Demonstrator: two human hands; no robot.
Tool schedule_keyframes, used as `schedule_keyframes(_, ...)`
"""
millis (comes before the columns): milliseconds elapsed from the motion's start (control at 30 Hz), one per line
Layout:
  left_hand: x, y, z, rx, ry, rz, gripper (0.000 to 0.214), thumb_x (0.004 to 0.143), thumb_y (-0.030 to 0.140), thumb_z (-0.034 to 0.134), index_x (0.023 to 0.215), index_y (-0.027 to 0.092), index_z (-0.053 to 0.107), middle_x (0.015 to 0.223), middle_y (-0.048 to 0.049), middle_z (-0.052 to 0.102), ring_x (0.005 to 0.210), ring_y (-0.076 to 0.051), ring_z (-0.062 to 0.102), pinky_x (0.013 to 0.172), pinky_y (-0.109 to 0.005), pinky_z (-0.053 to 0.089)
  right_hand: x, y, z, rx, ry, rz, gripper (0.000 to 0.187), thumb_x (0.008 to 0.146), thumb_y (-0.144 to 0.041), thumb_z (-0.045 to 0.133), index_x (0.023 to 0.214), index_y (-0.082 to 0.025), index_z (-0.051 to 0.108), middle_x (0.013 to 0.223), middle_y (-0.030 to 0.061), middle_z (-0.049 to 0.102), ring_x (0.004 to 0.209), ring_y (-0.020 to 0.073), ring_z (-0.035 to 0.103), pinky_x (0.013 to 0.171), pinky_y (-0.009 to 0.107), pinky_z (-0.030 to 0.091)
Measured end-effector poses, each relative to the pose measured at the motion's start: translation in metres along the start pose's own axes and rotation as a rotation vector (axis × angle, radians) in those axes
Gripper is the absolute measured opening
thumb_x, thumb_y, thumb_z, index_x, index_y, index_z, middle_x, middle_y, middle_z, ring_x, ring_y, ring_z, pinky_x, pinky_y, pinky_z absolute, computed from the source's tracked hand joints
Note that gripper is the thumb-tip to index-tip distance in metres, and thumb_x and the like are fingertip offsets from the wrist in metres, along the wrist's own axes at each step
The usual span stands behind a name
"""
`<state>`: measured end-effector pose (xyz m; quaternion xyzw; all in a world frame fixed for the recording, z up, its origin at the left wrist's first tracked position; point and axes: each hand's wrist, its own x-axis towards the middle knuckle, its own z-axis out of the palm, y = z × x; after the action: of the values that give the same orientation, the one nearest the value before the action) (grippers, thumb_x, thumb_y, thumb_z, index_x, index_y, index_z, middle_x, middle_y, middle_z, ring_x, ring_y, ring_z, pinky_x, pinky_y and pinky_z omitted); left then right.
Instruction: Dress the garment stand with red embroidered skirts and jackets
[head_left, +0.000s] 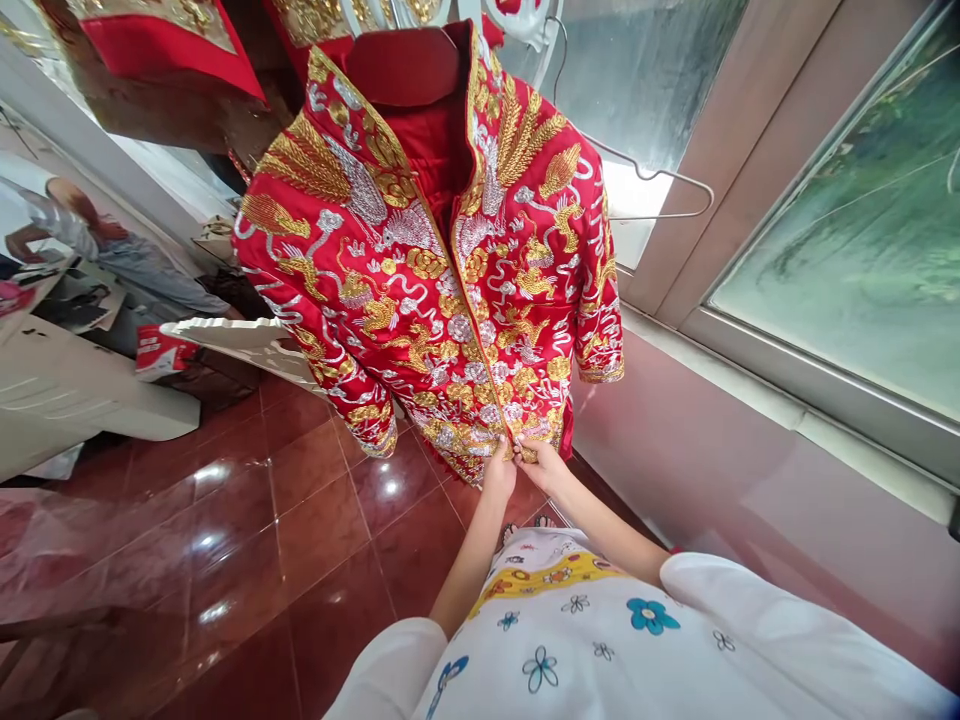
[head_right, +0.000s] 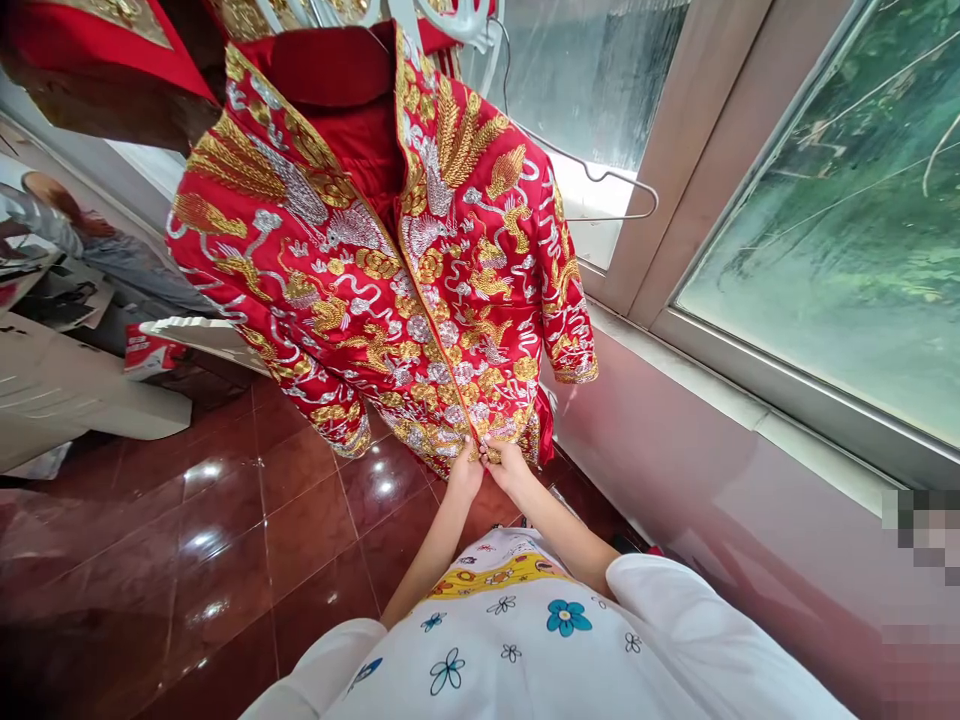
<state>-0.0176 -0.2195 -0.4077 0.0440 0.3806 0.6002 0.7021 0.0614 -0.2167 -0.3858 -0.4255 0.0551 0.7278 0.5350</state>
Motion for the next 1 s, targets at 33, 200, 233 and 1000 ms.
schedule_keyframes(33,0.0014,-0.0007,-0.0013,-0.001,-0.013,0.014,0.023,0.075,0.017,0.067,0.098,0.018,0.066,0.090,-0.0032,0.067,0.080,-0.012,0.061,0.080,-0.026,0.045,0.0007,0.0002,0.0000,0.001,0.002,0.000,0.019,0.069,0.004,0.055,0.069,-0.015,0.053,0.057,-0.0009,0.058,0.049,0.0074,0.053,0.047,0.017,0.044)
schedule_keyframes(200,0.0047,-0.0023,-0.0042,-0.002,-0.050,0.061,0.022,0.074,0.017,0.067,0.095,0.016,0.066,0.089,-0.0040,0.067,0.080,-0.013,0.061,0.080,-0.027,0.045,0.0035,0.0008,0.0003,0.001,0.000,0.021,0.016,0.071,0.002,0.054,0.071,-0.014,0.056,0.060,-0.0001,0.059,0.050,0.0074,0.054,0.047,0.017,0.044)
schedule_keyframes(233,0.0046,-0.0023,-0.0039,-0.003,-0.050,0.069,0.023,0.074,0.017,0.067,0.096,0.016,0.066,0.090,-0.0041,0.067,0.080,-0.013,0.061,0.081,-0.027,0.045,0.0039,0.0010,0.0003,-0.001,0.000,0.026,0.016,0.071,0.001,0.053,0.071,-0.014,0.056,0.061,0.0004,0.060,0.050,0.0076,0.054,0.046,0.017,0.044)
schedule_keyframes(1000,0.0073,0.0034,0.0017,0.061,-0.034,0.033,0.016,0.073,0.020,0.069,0.088,0.015,0.065,0.072,0.0007,0.063,0.063,-0.010,0.056,0.067,-0.024,0.043,0.0077,-0.0007,0.0043,0.003,0.026,0.013,0.016,0.070,0.002,0.054,0.071,-0.014,0.056,0.061,-0.0005,0.060,0.052,0.0076,0.056,0.048,0.017,0.045)
